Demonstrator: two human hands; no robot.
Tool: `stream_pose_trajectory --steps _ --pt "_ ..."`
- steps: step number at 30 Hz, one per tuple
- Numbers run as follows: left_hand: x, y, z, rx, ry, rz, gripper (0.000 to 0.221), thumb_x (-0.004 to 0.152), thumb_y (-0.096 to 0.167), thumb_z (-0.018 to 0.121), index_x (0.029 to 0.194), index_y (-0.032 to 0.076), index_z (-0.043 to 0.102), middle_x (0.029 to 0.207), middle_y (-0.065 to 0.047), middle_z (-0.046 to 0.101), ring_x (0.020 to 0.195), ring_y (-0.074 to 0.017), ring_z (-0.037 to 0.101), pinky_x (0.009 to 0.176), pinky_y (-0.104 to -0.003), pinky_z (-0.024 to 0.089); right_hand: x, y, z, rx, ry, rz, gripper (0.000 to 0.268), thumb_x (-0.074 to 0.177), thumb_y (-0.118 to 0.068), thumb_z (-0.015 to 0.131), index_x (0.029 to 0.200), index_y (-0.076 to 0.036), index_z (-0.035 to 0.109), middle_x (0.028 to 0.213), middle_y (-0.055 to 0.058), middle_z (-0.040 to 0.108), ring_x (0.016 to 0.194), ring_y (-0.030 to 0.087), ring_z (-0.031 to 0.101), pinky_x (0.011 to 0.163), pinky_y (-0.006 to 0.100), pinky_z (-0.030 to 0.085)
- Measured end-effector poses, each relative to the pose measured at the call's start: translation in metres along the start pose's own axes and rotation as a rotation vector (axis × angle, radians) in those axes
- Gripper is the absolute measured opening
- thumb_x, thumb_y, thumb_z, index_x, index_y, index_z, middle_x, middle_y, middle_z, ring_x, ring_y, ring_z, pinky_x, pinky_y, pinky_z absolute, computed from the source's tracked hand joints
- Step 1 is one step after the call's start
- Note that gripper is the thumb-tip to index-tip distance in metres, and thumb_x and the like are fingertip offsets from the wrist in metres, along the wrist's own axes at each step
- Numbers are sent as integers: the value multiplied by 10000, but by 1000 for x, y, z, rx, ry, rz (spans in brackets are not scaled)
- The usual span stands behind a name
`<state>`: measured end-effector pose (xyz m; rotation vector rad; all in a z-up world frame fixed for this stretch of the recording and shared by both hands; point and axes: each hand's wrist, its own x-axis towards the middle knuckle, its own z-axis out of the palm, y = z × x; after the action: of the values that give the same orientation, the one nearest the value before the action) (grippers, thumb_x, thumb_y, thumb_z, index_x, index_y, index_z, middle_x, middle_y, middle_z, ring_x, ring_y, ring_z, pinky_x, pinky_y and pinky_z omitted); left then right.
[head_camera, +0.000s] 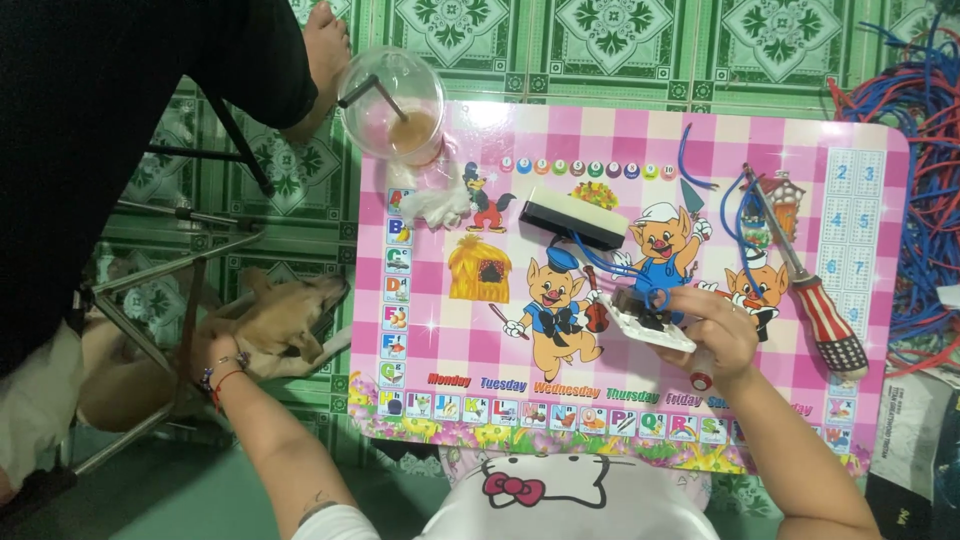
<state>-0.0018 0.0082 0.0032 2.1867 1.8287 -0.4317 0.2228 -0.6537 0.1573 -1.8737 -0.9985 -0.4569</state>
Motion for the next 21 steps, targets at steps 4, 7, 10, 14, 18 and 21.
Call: stream_pose_trajectory --steps 4,7,10,14,18,21 --pt "5 -8 -12 -47 -71 -67 681 1012 624 244 1501 173 388 1493 -122 368 1382 -280 341 1122 -398 203 3 -3 2 -11 -10 0 460 877 -266 827 628 -114 471 921 142 796 871 346 762 740 372 607" --pt "-1 -11 -18 -99 -132 -123 723 1001 641 227 1536 169 346 1555 -120 327 1436 -275 300 1176 -389 164 -2 3 -1 -5 -19 -22 455 877 -288 822 631 -112 482 918 150 792 875 357 763 730 386 613" --pt "-5 -7 -38 -136 -190 -163 767 989 657 211 1570 164 304 1617 -118 285 1490 -271 258 1229 -379 125 -4 2 -2 -9 -11 -27 467 893 -305 805 616 -115 481 914 151 795 868 363 767 719 390 615" --pt "-15 0 -46 -88 -198 -132 736 1005 631 192 1526 142 367 1591 -130 347 1471 -296 309 1231 -402 162 -4 4 -4 -7 -18 -35 474 890 -303 807 613 -102 478 919 166 795 868 374 766 721 393 612" --pt "-4 -5 -38 248 -79 123 733 1097 485 156 1261 61 731 1317 -194 702 1250 -411 625 1093 -523 412 -2 3 -1 -13 -20 -40 488 890 -290 811 607 -91 466 920 172 791 854 373 759 744 377 602" --pt "29 -20 59 199 288 105 790 1108 595 232 1083 44 798 1193 -278 704 1194 -398 585 1075 -644 228 10 3 -3 10 -78 -160 421 851 -186 760 683 -31 407 970 306 710 889 394 737 741 471 651"
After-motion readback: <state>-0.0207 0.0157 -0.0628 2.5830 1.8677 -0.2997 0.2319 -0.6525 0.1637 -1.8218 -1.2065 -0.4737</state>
